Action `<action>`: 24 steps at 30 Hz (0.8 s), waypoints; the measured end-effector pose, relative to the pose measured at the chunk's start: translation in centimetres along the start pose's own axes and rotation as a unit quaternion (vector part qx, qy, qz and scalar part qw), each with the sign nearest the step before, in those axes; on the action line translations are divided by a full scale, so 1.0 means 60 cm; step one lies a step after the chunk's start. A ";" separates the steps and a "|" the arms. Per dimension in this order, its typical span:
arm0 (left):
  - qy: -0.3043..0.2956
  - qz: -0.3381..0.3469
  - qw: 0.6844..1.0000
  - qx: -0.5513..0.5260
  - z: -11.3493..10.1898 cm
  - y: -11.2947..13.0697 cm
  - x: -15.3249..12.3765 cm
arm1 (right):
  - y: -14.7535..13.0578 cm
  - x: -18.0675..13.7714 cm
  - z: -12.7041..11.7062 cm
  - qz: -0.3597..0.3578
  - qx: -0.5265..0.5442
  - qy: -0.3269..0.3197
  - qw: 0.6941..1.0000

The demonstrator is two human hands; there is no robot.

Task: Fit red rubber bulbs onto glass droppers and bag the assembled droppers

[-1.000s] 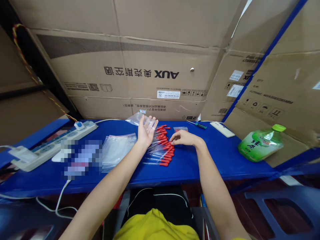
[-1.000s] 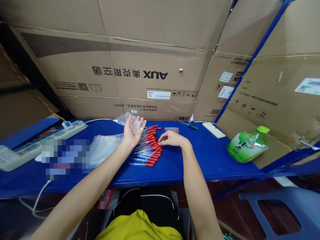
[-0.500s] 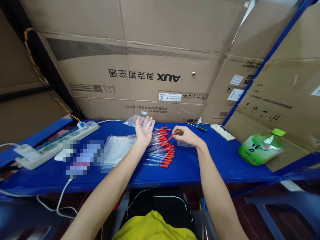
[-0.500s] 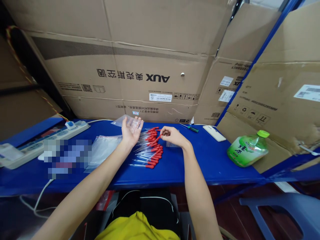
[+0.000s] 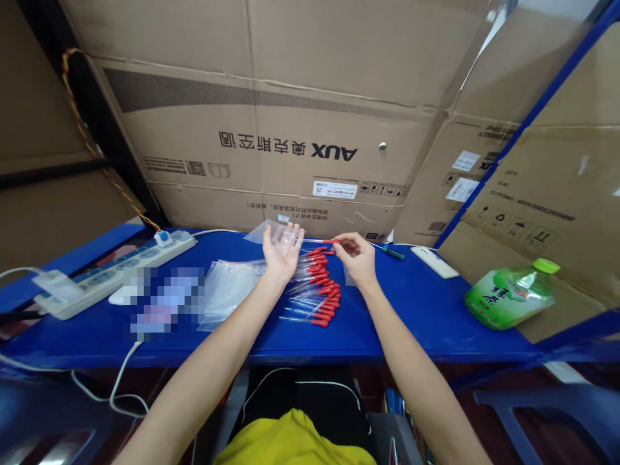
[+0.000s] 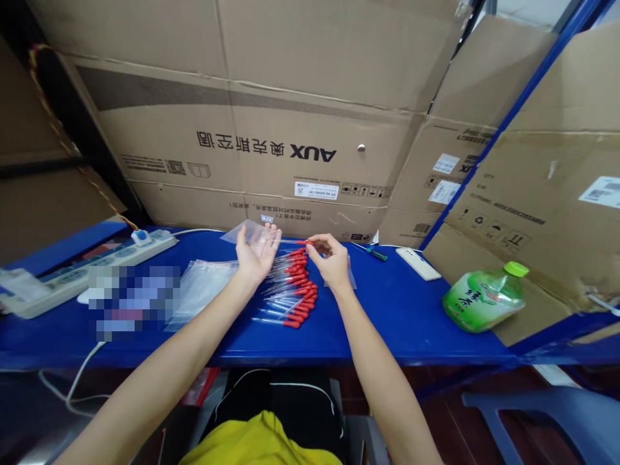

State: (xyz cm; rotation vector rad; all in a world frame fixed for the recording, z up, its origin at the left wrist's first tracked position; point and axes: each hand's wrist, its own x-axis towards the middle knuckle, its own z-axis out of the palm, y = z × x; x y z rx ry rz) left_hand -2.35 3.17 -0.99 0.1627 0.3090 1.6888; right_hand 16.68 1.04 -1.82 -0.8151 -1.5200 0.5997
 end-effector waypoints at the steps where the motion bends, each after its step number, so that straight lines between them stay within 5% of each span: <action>1: -0.004 -0.004 1.000 0.000 0.001 -0.002 -0.002 | -0.001 -0.003 0.006 -0.005 -0.007 -0.002 1.000; 8: -0.049 -0.049 0.997 0.027 0.005 -0.039 -0.025 | -0.004 -0.027 0.047 -0.046 -0.123 -0.087 0.988; 24: -0.068 -0.071 0.995 0.032 0.000 -0.055 -0.031 | -0.003 -0.030 0.055 -0.096 -0.182 -0.111 0.972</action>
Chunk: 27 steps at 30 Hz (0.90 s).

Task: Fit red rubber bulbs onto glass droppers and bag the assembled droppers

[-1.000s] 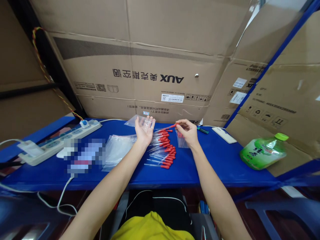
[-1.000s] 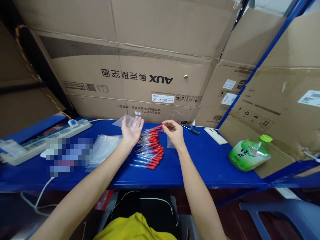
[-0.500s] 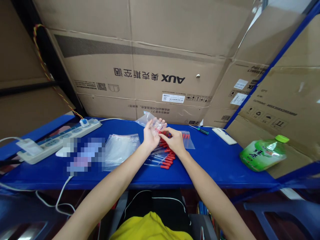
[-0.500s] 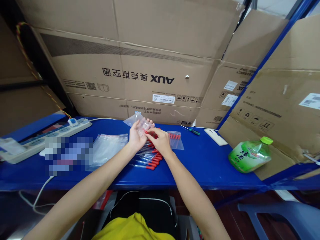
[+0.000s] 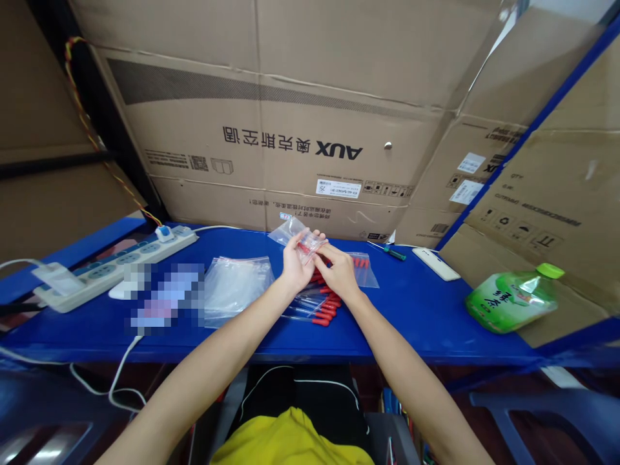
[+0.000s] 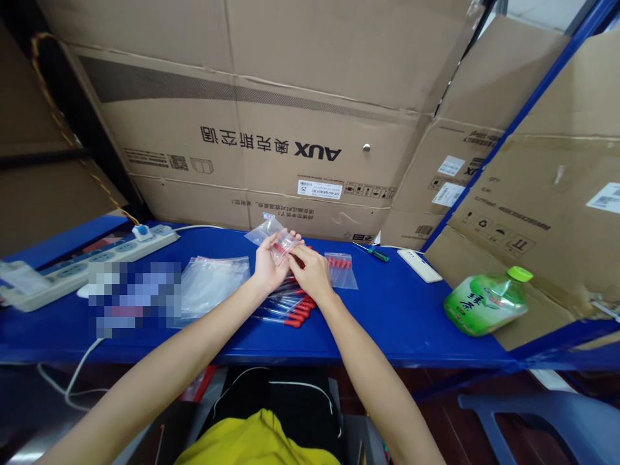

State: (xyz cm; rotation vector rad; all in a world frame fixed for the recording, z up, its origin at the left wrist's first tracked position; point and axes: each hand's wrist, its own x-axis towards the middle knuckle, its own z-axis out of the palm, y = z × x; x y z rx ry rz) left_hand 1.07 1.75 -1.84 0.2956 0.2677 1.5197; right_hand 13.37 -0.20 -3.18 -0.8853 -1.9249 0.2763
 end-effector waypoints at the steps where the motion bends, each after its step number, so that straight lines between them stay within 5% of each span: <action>1: 0.003 0.004 1.000 -0.006 0.000 0.004 0.002 | 0.001 0.002 -0.005 -0.009 0.003 0.004 1.000; 6: 0.043 0.048 0.997 -0.049 -0.006 0.034 0.015 | 0.026 0.012 -0.049 0.015 0.007 -0.018 1.000; 12: 0.066 0.081 0.991 -0.082 -0.007 0.053 0.022 | 0.062 0.007 -0.092 0.165 0.030 -0.260 0.951; 16: 0.073 0.095 0.990 -0.076 -0.007 0.055 0.023 | 0.064 -0.001 -0.090 0.186 0.089 -0.352 0.913; 22: 0.084 0.097 0.989 -0.070 -0.012 0.055 0.026 | 0.061 -0.002 -0.081 0.140 0.059 -0.360 0.920; 27: 0.080 0.101 0.989 -0.075 -0.011 0.058 0.026 | 0.049 0.004 -0.083 0.111 0.088 -0.241 0.960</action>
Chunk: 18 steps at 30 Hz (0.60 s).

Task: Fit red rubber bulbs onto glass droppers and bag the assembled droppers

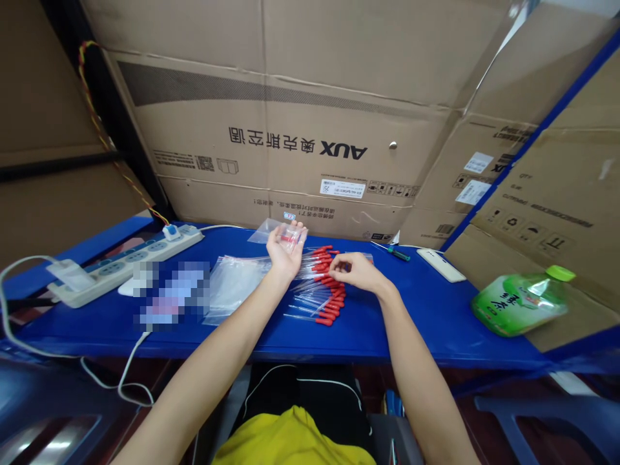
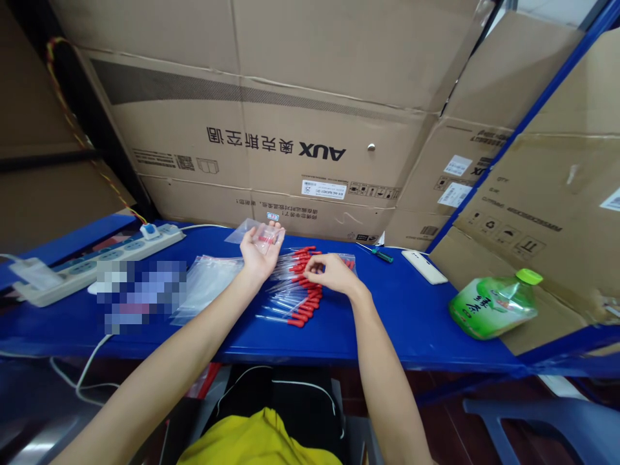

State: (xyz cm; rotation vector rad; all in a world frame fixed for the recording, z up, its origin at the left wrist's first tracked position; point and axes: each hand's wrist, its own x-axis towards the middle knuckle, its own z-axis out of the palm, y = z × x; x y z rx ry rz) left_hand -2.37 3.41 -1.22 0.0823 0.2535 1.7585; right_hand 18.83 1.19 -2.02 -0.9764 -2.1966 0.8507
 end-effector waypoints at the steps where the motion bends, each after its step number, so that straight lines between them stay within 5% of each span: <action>1: -0.002 0.001 1.000 -0.001 0.001 0.001 0.000 | -0.003 0.001 -0.001 -0.003 0.014 0.040 0.999; 5: -0.019 0.003 1.000 -0.005 0.003 0.005 0.000 | -0.012 0.003 -0.002 -0.033 0.055 0.214 0.975; 9: -0.014 0.002 1.000 -0.004 0.002 0.003 -0.001 | -0.019 0.005 0.005 -0.056 0.075 0.303 0.948; 13: -0.020 -0.012 1.000 0.008 0.001 -0.013 -0.012 | -0.026 0.012 0.029 -0.078 0.068 0.300 0.948; 18: -0.039 -0.042 0.998 0.042 0.001 -0.041 -0.036 | -0.034 0.024 0.067 -0.126 -0.016 0.221 0.967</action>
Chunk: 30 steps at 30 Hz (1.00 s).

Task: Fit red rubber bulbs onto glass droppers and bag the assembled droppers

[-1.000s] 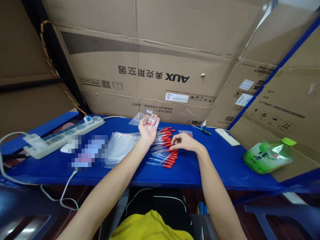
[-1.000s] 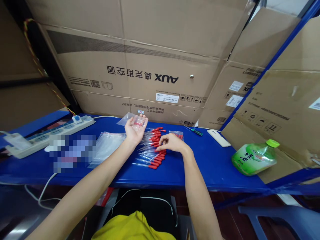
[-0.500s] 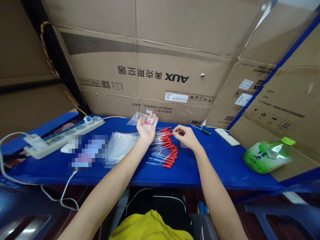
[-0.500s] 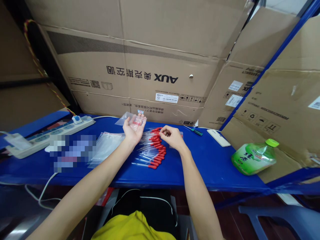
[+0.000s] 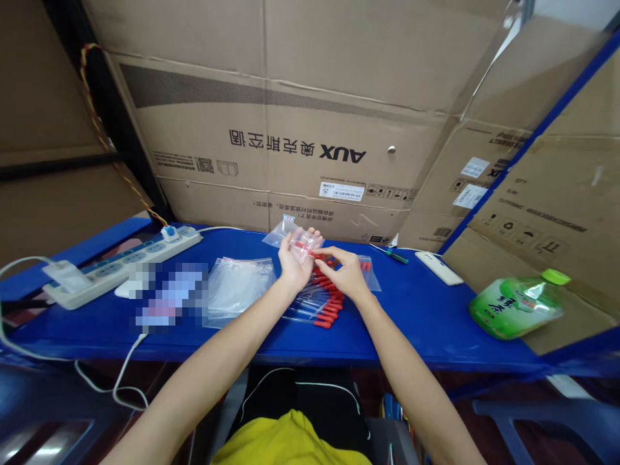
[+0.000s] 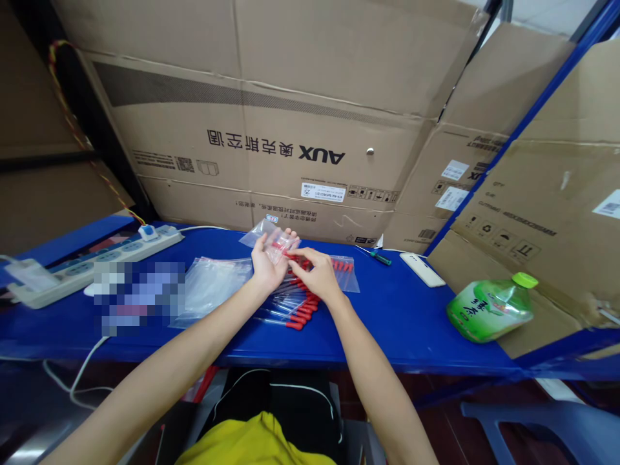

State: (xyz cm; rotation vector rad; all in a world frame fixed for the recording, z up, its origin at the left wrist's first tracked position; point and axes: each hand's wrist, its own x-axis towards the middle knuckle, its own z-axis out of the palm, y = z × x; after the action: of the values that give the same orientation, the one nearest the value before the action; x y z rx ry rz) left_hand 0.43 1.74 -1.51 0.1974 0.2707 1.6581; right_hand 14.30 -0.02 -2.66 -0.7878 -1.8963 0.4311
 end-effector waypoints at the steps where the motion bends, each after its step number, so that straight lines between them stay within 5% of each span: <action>1: -0.004 -0.005 1.000 0.007 0.000 -0.004 -0.003 | -0.001 -0.001 0.006 -0.008 -0.008 -0.009 1.000; 20: -0.033 -0.068 0.997 0.028 -0.004 -0.025 -0.014 | -0.002 0.000 0.026 0.060 -0.106 0.067 0.990; 26: -0.020 -0.053 0.998 0.011 -0.006 -0.016 -0.003 | -0.002 0.009 -0.007 0.014 -0.037 -0.005 0.999; 30: 0.004 -0.013 1.000 -0.017 -0.007 0.004 0.011 | 0.008 0.010 -0.063 0.066 -0.020 -0.125 0.990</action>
State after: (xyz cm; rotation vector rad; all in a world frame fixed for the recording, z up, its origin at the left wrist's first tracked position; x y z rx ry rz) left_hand 0.00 2.32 -1.87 0.1609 0.2511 1.6365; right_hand 17.70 0.55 -0.89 -0.9250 -2.0961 0.5987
